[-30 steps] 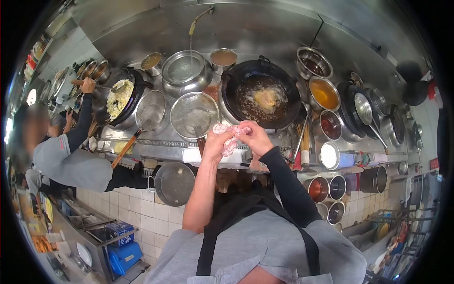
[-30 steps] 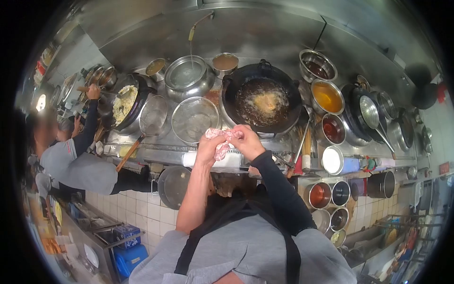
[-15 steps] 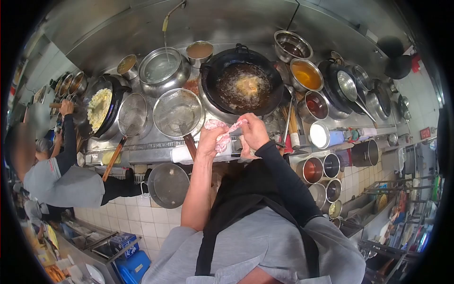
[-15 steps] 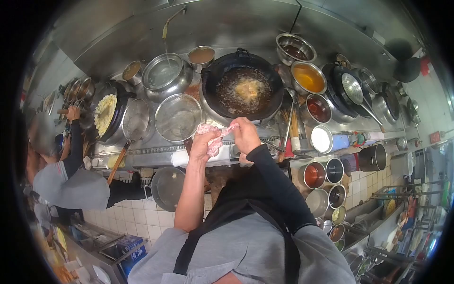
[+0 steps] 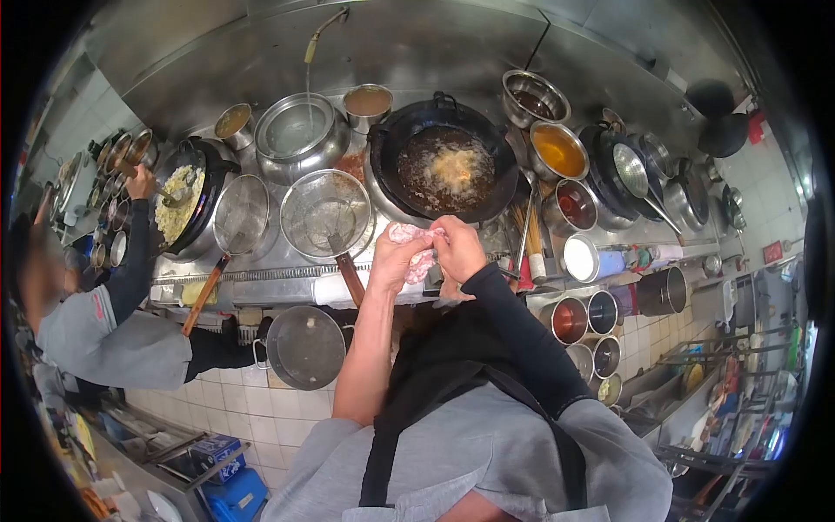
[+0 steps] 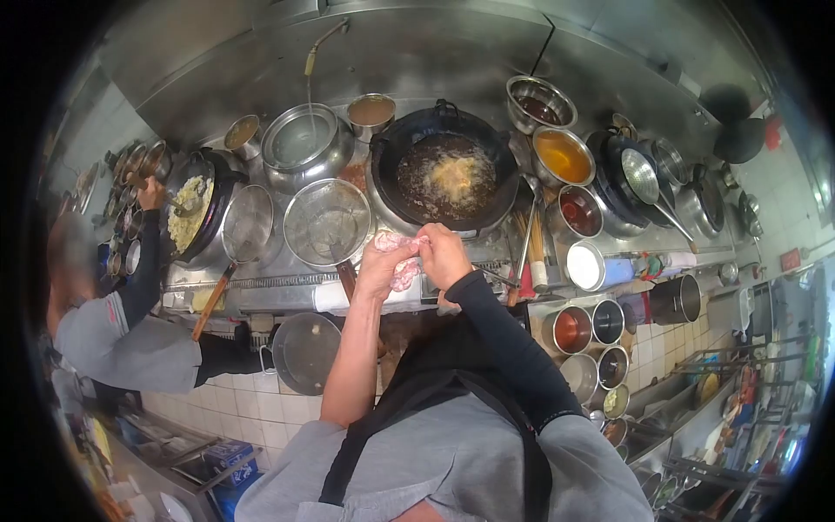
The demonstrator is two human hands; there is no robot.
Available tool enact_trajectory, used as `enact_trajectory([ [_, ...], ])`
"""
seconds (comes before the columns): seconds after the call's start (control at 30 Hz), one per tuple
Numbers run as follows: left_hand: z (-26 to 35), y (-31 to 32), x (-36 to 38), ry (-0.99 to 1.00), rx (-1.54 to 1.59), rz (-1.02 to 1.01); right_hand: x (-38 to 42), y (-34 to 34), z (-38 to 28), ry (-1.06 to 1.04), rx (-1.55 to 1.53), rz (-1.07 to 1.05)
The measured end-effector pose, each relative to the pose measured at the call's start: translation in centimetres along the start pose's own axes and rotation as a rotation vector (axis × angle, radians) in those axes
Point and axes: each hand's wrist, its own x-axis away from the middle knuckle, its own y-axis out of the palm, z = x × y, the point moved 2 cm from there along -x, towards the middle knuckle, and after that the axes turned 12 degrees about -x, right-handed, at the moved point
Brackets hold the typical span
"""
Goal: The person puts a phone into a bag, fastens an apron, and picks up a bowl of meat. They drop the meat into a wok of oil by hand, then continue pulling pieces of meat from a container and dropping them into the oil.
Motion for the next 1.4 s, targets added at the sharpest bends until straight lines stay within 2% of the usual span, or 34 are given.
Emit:
enact_trajectory([
  [0.27, -2.3, -1.0, -0.6, 0.075, -0.142, 0.120, 0.2, 1.5, 1.2, 0.013, 0.056, -0.138],
  [0.37, -2.9, -1.6, -0.8, 0.140, -0.236, 0.169, 0.7, 1.8, 2.2, 0.179, -0.126, -0.121],
  [0.43, -4.2, -2.6, -1.3, 0.213, -0.334, 0.224, 0.8, 1.3, 2.3, 0.331, -0.290, -0.116],
  [0.47, -4.9, -3.6, -1.4, 0.166, -0.313, 0.248, 0.9, 0.6, 2.3, 0.407, -0.370, -0.114],
  [0.5, -5.4, -5.1, -1.6, 0.120, -0.291, 0.271, 0.8, -0.9, 1.1, 0.562, -0.593, -0.100],
  [0.53, -4.0, -5.6, -1.1, 0.078, -0.269, 0.289, 0.5, -1.5, 0.5, 0.558, -0.741, -0.033],
  [0.57, -3.2, -5.9, 0.1, -0.045, -0.108, 0.252, 0.4, -2.1, 0.9, 0.557, -0.800, -0.029],
  [0.7, -3.0, -8.2, 1.4, -0.076, 0.026, 0.233, 0.9, -3.2, 2.2, 0.599, -1.252, 0.046],
  [0.8, -3.3, -8.8, 1.8, -0.106, 0.159, 0.171, 1.3, -3.6, 1.8, 0.565, -1.582, 0.016],
  [0.93, -3.6, -8.9, 2.2, -0.112, 0.242, 0.109, 1.0, -3.3, 0.7, 0.435, -1.429, 0.056],
  [1.03, -4.4, -9.1, 2.6, -0.163, 0.282, 0.085, 1.0, -3.6, -0.5, 0.492, -1.235, 0.039],
  [1.13, -4.8, -10.3, 3.5, -0.191, 0.326, 0.085, 2.1, -2.8, 2.6, 0.635, -0.962, 0.108],
  [1.17, -5.1, -10.7, 3.9, -0.179, 0.347, 0.087, 2.7, -2.2, 4.2, 0.566, -0.807, 0.138],
  [1.27, -5.5, -12.1, 5.5, -0.191, 0.363, 0.123, 3.3, -3.4, 4.2, 0.791, -0.940, 0.151],
  [1.3, -5.6, -12.4, 6.2, -0.202, 0.374, 0.146, 4.0, -3.9, 5.1, 0.795, -1.117, 0.136],
  [1.4, -5.7, -13.1, 7.7, -0.224, 0.361, 0.232, 4.5, -6.5, 5.8, 0.685, -1.091, 0.018],
])
